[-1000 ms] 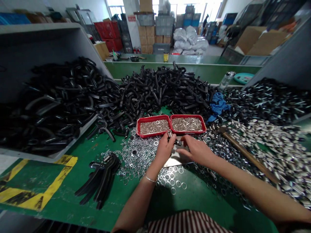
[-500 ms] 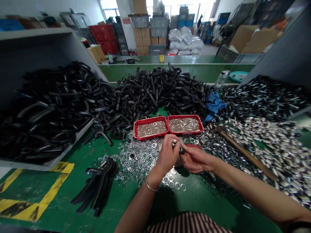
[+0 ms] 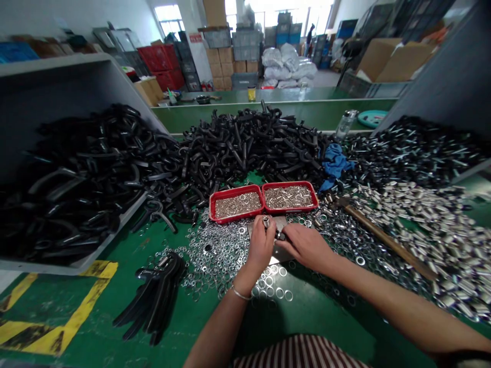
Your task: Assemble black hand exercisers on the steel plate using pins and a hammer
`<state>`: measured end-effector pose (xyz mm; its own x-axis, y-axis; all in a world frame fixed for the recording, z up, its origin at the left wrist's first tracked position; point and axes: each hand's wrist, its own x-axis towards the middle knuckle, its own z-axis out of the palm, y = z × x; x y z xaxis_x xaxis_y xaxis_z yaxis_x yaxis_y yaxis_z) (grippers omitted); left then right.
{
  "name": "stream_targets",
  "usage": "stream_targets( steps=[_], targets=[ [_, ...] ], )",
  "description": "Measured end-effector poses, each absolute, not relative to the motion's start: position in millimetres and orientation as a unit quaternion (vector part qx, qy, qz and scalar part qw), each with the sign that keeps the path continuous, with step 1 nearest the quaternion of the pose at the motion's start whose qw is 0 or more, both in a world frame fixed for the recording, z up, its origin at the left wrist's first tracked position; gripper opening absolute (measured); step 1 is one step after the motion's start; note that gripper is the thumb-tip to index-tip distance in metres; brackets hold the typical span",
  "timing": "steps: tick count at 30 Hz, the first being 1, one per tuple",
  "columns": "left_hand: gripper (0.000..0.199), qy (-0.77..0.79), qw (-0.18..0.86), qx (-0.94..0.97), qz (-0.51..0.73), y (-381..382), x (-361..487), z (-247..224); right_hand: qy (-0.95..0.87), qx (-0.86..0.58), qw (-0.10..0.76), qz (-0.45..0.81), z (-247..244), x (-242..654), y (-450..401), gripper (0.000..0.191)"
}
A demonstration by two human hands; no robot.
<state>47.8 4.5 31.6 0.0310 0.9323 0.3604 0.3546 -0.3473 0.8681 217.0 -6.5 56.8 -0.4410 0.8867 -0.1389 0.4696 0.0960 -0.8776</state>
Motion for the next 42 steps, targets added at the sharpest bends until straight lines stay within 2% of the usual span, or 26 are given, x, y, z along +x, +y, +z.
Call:
stream_targets(
  steps=[1,4,9,13,17,18,22,23,26,27,31,35,39,40,42],
  targets=[
    [0.018,0.489,0.287,0.658,0.496,5,47,32,-0.705,-0.478,0.218,0.477,58,216,-7,0.049],
    [0.016,0.474,0.278,0.67,0.498,5,46,31,-0.708,-0.449,0.163,0.521,61,212,-9,0.069],
    [0.016,0.515,0.283,0.649,0.484,6,48,29,-0.774,-0.503,0.228,0.308,63,207,-9,0.048],
    [0.017,0.499,0.275,0.666,0.482,4,47,28,-0.769,-0.454,0.158,0.422,63,207,-10,0.064],
    [0.019,0.516,0.286,0.657,0.469,3,46,26,-0.788,-0.516,0.197,0.273,61,205,-13,0.054],
    [0.019,0.523,0.282,0.655,0.466,3,45,25,-0.785,-0.52,0.202,0.27,61,205,-13,0.055],
    [0.019,0.514,0.269,0.668,0.465,1,46,23,-0.749,-0.45,0.141,0.466,60,206,-14,0.071],
    [0.019,0.511,0.272,0.67,0.465,1,47,22,-0.752,-0.458,0.139,0.452,60,206,-14,0.07],
    [0.018,0.519,0.283,0.663,0.46,-2,50,20,-0.781,-0.53,0.165,0.287,59,208,-19,0.056],
    [0.018,0.522,0.285,0.663,0.456,-3,51,19,-0.781,-0.536,0.164,0.275,57,209,-20,0.055],
    [0.019,0.514,0.286,0.686,0.429,-9,51,16,-0.735,-0.473,0.112,0.473,52,212,-26,0.064],
    [0.02,0.522,0.287,0.688,0.414,-12,51,18,-0.721,-0.514,0.168,0.433,48,215,-32,0.05],
    [0.02,0.501,0.263,0.747,0.35,-4,52,23,-0.598,-0.383,0.158,0.686,36,222,-34,0.067],
    [0.019,0.488,0.256,0.773,0.315,0,53,24,-0.58,-0.363,0.152,0.713,32,225,-34,0.069],
    [0.016,0.467,0.232,0.822,0.229,8,54,25,-0.616,-0.384,0.149,0.671,27,234,-33,0.064]
  ],
)
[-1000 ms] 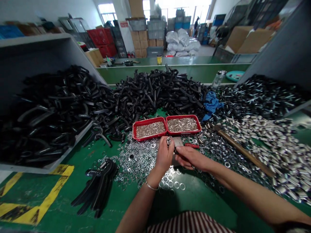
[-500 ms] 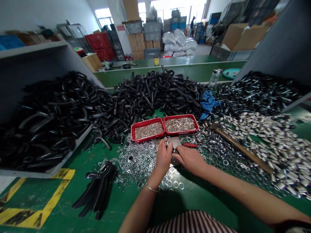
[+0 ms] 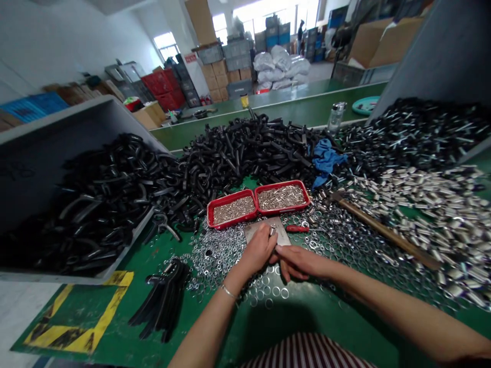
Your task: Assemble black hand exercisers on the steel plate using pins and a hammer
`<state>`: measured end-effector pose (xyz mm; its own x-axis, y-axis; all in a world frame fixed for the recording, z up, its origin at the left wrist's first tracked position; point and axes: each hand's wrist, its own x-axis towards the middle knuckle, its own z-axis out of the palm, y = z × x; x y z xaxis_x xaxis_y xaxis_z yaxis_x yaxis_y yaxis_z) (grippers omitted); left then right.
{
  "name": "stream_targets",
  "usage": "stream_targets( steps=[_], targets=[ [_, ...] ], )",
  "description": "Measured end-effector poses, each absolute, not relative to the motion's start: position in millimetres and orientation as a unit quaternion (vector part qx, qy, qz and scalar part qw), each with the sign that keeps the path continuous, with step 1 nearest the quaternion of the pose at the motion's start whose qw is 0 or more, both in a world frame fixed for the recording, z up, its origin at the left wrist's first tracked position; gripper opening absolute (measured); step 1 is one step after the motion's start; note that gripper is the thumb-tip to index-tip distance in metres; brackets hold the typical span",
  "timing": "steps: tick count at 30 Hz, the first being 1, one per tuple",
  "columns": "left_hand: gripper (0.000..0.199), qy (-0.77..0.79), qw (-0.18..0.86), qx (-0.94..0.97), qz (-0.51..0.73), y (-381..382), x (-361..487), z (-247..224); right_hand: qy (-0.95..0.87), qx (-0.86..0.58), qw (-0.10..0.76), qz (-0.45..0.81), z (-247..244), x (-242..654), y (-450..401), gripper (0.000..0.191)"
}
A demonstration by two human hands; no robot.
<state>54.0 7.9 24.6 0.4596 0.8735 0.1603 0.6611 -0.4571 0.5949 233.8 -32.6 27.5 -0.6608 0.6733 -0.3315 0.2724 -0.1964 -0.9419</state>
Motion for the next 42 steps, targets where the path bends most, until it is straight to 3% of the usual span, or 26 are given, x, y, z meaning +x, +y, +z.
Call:
stream_targets(
  steps=[5,8,12,15,18,23,26,29,34,37,39,42],
  targets=[
    [0.014,0.439,0.127,0.887,0.063,25,57,24,-0.753,-0.451,0.147,0.455,35,282,-30,0.045],
    [0.025,0.429,0.1,0.893,0.09,45,62,37,-0.728,-0.49,0.157,0.454,44,330,-29,0.049],
    [0.016,0.458,0.058,0.88,0.109,102,81,58,-0.655,-0.57,0.16,0.47,47,398,-19,0.055],
    [0.017,0.501,0.038,0.864,0.038,144,96,59,-0.705,-0.636,0.169,0.264,38,439,-6,0.043],
    [0.019,0.511,0.043,0.858,0.028,158,104,48,-0.751,-0.65,0.108,0.039,23,464,0,0.034],
    [0.021,0.524,0.046,0.848,0.066,147,98,39,-0.758,-0.648,0.045,-0.055,13,468,-2,0.039],
    [0.018,0.541,0.051,0.834,0.094,144,95,45,-0.757,-0.653,0.041,-0.014,18,467,10,0.039],
    [0.014,0.554,0.101,0.806,0.181,140,94,57,-0.699,-0.696,0.065,0.151,27,468,27,0.037],
    [0.012,0.498,0.362,0.721,0.318,97,74,60,-0.559,-0.654,0.17,0.479,53,457,36,0.054],
    [0.018,0.484,0.454,0.671,0.329,61,48,42,-0.556,-0.664,0.205,0.456,66,440,24,0.045],
    [0.018,0.502,0.446,0.662,0.333,45,33,28,-0.588,-0.663,0.212,0.411,68,423,11,0.038],
    [0.017,0.518,0.428,0.667,0.322,35,23,12,-0.596,-0.608,0.187,0.491,61,391,-13,0.036]
  ],
)
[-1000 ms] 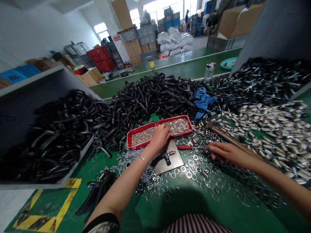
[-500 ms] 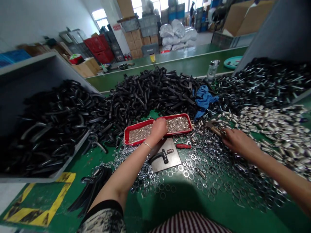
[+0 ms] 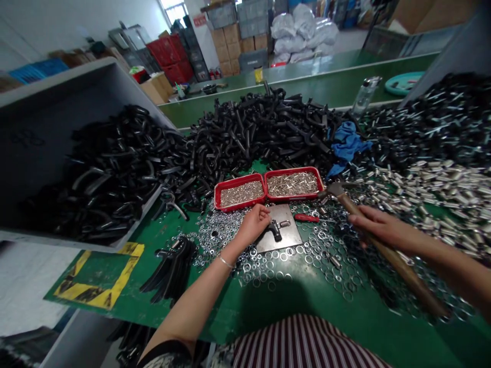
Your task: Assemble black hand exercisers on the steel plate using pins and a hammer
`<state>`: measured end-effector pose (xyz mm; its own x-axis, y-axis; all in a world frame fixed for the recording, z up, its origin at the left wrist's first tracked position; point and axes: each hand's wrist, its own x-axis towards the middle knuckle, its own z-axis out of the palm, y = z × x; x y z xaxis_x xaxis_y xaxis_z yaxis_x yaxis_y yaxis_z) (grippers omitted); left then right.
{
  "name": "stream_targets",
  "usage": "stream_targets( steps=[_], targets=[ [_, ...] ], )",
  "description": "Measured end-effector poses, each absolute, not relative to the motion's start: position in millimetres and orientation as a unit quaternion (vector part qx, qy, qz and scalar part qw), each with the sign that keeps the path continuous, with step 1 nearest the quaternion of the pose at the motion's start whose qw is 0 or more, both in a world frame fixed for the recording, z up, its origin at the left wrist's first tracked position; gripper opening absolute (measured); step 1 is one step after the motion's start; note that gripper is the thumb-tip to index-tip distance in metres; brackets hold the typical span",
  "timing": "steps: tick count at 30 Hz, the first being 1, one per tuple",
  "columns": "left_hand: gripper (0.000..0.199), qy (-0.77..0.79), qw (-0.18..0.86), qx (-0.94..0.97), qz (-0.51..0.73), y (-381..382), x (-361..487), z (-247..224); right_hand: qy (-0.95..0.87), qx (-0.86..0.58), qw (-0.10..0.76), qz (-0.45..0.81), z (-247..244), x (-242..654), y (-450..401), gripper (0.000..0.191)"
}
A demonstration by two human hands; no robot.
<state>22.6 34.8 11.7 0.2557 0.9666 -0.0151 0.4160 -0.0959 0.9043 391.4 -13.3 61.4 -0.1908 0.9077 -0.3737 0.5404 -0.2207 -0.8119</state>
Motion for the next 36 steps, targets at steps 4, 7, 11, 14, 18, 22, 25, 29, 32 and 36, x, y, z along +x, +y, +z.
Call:
stream_targets(
  steps=[4,7,11,14,18,22,25,29,32,36],
  targets=[
    [0.016,0.521,0.415,0.682,0.303,36,26,7,-0.6,-0.563,0.106,0.559,49,359,-35,0.034],
    [0.016,0.519,0.377,0.714,0.28,37,30,11,-0.63,-0.594,0.107,0.489,47,353,-35,0.032],
    [0.016,0.482,0.272,0.801,0.227,33,33,18,-0.667,-0.591,0.152,0.428,54,349,-25,0.036],
    [0.02,0.435,0.196,0.863,0.165,29,35,24,-0.704,-0.563,0.144,0.408,61,337,-21,0.041],
    [0.055,0.471,0.164,0.848,0.179,14,30,29,-0.762,-0.534,0.144,0.338,69,310,-28,0.044],
    [0.089,0.5,0.204,0.815,0.208,-4,24,23,-0.788,-0.515,0.164,0.293,65,289,-34,0.042],
    [0.089,0.504,0.229,0.81,0.196,-6,23,15,-0.784,-0.53,0.105,0.305,50,285,-30,0.039],
    [0.082,0.487,0.246,0.81,0.213,-4,22,8,-0.724,-0.564,0.119,0.379,33,294,-23,0.048],
    [0.074,0.499,0.264,0.78,0.27,-14,22,10,-0.751,-0.589,0.192,0.227,32,298,-21,0.051],
    [0.074,0.539,0.29,0.697,0.374,-43,38,13,-0.737,-0.569,0.295,0.215,40,278,-21,0.043]
  ],
)
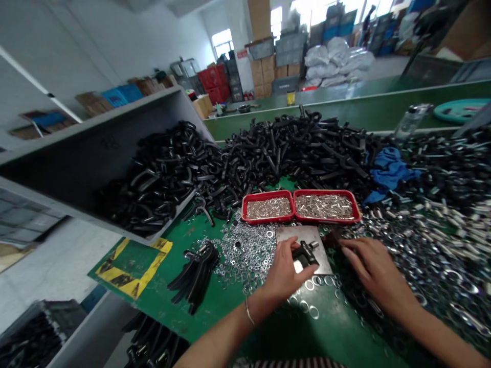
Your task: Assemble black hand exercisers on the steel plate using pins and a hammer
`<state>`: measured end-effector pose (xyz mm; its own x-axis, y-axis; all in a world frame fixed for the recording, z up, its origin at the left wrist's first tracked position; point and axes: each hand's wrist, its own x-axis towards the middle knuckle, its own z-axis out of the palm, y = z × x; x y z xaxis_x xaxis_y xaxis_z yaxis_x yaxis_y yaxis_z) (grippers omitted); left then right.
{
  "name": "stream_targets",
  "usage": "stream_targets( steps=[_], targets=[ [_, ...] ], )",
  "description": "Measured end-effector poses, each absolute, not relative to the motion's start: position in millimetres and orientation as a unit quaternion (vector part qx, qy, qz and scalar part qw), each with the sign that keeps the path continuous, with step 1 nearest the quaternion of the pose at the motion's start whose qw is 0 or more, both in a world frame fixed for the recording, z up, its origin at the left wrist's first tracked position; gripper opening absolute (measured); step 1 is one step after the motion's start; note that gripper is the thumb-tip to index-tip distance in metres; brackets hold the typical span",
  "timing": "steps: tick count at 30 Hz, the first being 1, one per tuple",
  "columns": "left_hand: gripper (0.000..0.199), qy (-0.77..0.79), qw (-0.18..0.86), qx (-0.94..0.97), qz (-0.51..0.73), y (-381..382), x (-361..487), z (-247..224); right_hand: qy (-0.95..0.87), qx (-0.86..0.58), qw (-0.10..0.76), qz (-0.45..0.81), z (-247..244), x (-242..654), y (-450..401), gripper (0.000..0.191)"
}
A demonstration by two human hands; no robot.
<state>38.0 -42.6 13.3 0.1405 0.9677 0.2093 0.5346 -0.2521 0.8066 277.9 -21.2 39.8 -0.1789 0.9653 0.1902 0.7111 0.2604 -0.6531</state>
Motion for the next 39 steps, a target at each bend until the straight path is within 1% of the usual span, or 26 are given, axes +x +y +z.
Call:
stream_targets(
  steps=[3,4,5,6,8,11,12,14,17,19,21,24,26,27,29,32,33,35,37,39],
  targets=[
    [0.08,0.512,0.237,0.706,0.428,-66,53,13,-0.635,-0.537,0.288,0.475,45,248,-24,0.043],
    [0.081,0.49,0.224,0.728,0.424,-71,55,15,-0.594,-0.527,0.291,0.534,45,240,-25,0.044],
    [0.082,0.469,0.218,0.751,0.411,-73,54,19,-0.563,-0.523,0.302,0.564,43,234,-26,0.046],
    [0.081,0.451,0.216,0.772,0.392,-71,48,25,-0.547,-0.526,0.319,0.568,41,230,-27,0.046],
    [0.072,0.44,0.207,0.798,0.356,-53,24,44,-0.549,-0.548,0.343,0.529,35,230,-29,0.047],
    [0.035,0.513,0.128,0.797,0.294,13,-42,83,-0.561,-0.575,0.359,0.476,27,239,-34,0.049],
    [0.029,0.571,0.09,0.774,0.259,41,-67,95,-0.556,-0.579,0.365,0.47,25,242,-35,0.049],
    [0.029,0.716,0.009,0.684,0.137,96,-115,113,-0.543,-0.591,0.383,0.458,24,242,-38,0.05],
    [0.021,0.783,0.0,0.616,0.083,156,-163,117,-0.522,-0.605,0.406,0.442,22,235,-39,0.049],
    [0.015,0.8,0.012,0.595,0.073,174,-175,110,-0.509,-0.6,0.42,0.452,20,230,-35,0.046],
    [0.014,0.812,0.019,0.579,0.073,179,-178,103,-0.498,-0.593,0.427,0.467,17,229,-27,0.044],
    [0.022,0.817,0.013,0.567,0.105,173,-182,102,-0.475,-0.587,0.431,0.494,14,235,-11,0.041],
    [0.029,0.8,0.013,0.574,0.173,164,-184,108,-0.469,-0.575,0.429,0.516,14,241,-3,0.04],
    [0.031,0.782,0.024,0.582,0.22,157,-182,112,-0.473,-0.566,0.426,0.524,15,244,0,0.04],
    [0.032,0.729,0.091,0.596,0.326,134,-168,119,-0.493,-0.555,0.416,0.526,19,245,4,0.039],
    [0.034,0.579,0.297,0.568,0.503,76,-117,121,-0.532,-0.561,0.398,0.493,25,241,5,0.039],
    [0.032,0.526,0.362,0.549,0.54,54,-94,118,-0.549,-0.564,0.39,0.478,27,239,5,0.038],
    [0.029,0.468,0.474,0.511,0.542,14,-46,105,-0.588,-0.564,0.369,0.448,31,234,5,0.035],
    [0.033,0.442,0.584,0.458,0.503,-14,-4,86,-0.62,-0.563,0.347,0.423,37,231,6,0.033],
    [0.036,0.418,0.669,0.404,0.463,-26,26,67,-0.642,-0.563,0.335,0.398,43,230,7,0.032]
  ],
)
